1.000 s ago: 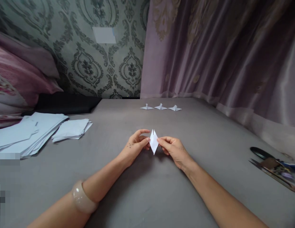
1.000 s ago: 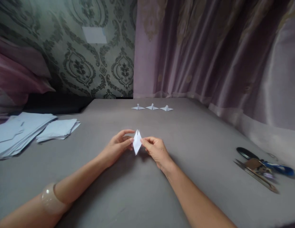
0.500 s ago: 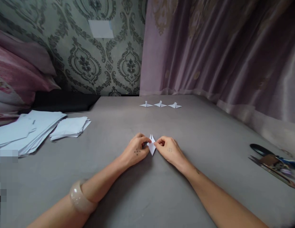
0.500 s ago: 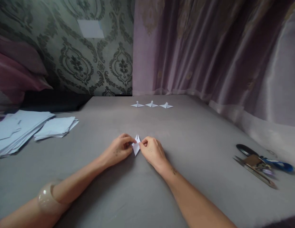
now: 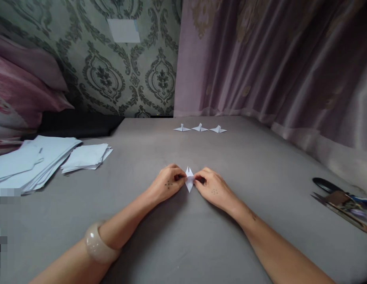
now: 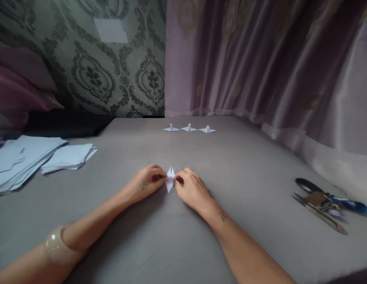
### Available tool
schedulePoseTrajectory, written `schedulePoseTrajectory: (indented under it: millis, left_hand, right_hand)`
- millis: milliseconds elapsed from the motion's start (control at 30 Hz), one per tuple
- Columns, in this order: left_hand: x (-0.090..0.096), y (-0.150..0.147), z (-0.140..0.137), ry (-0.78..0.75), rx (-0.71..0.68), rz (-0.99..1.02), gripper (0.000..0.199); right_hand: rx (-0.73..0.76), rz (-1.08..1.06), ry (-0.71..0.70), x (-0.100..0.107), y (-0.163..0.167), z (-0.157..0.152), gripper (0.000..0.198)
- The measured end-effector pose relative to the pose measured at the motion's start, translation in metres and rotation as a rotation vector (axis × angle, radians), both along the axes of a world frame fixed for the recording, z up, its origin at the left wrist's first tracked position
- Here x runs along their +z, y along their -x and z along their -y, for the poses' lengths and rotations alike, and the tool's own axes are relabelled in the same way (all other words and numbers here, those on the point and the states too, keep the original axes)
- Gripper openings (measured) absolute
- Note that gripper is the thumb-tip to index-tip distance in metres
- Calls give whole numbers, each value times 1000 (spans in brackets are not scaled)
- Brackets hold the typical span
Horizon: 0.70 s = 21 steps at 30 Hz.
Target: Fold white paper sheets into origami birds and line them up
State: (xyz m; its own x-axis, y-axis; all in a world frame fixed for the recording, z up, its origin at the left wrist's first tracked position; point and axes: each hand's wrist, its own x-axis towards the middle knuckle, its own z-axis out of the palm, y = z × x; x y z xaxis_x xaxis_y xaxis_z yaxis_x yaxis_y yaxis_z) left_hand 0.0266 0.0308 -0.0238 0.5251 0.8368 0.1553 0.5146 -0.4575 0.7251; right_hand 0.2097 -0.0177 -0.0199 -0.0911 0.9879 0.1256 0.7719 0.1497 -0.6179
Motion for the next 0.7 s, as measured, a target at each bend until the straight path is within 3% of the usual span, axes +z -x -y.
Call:
schedulePoseTrajectory:
  millis: [700]
  left_hand:
    - [3,-4,-10,117,131,-68,24]
  right_hand:
    - [-169,-6,77,-1,6,-14,18]
